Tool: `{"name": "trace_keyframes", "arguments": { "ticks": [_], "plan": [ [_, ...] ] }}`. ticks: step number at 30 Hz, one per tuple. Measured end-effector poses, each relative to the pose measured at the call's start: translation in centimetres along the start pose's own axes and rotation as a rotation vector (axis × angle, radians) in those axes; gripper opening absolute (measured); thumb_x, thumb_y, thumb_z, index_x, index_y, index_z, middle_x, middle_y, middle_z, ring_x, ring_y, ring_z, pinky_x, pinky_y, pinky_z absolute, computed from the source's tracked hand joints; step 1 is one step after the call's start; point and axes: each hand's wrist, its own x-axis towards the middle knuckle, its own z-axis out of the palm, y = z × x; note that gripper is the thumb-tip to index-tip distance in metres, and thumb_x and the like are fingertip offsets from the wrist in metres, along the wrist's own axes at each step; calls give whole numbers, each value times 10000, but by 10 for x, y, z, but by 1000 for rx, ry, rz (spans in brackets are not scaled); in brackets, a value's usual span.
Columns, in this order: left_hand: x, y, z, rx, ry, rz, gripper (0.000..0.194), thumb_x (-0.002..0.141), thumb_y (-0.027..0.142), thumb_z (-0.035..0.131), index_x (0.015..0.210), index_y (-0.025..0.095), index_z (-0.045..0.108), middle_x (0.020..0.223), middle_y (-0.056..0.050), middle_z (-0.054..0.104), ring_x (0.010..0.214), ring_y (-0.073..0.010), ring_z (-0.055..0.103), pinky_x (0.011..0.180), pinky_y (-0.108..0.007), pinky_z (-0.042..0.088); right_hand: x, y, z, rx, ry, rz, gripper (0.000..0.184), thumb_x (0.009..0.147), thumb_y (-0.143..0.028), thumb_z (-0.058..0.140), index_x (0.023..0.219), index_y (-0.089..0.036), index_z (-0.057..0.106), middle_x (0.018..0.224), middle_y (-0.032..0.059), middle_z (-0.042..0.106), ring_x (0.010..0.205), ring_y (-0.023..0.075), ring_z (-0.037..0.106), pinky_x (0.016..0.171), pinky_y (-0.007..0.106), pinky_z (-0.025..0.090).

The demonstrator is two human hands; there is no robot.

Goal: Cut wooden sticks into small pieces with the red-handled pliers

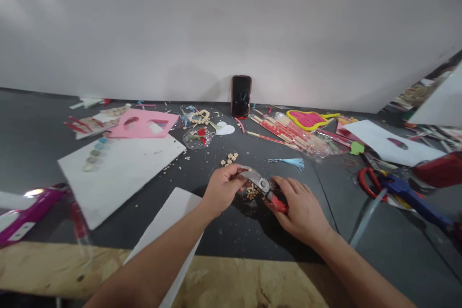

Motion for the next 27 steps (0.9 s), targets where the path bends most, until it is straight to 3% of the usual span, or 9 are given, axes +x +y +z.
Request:
{"name": "trace_keyframes", "arguments": {
  "ticks": [7, 15, 27],
  "plan": [
    [0, 1, -4, 109, -68, 4, 155, 730, 138, 462, 747, 146, 615, 580, 22, 559, 539, -95, 479, 528, -189, 373, 2, 2, -4, -5, -26, -38, 466, 826, -389, 448, 1239, -176, 403, 1128, 117, 547, 986, 260, 484, 797, 382, 357],
    [-1, 4, -5, 110, -132, -2, 122, 754, 170, 466, 707, 150, 576, 554, 32, 529, 518, -88, 456, 513, -186, 357, 0, 1, -10, 54, -41, -71, 380, 826, -378, 449, 1143, -170, 464, 1023, 116, 573, 904, 237, 505, 780, 375, 367],
    [-2, 4, -1, 1, -80, -14, 180, 803, 276, 499, 743, 138, 599, 581, 19, 548, 519, -84, 458, 515, -188, 357, -3, -2, -6, 56, -48, -6, 307, 788, -305, 478, 1066, -176, 462, 994, 96, 579, 901, 233, 522, 782, 354, 376]
  ]
}}
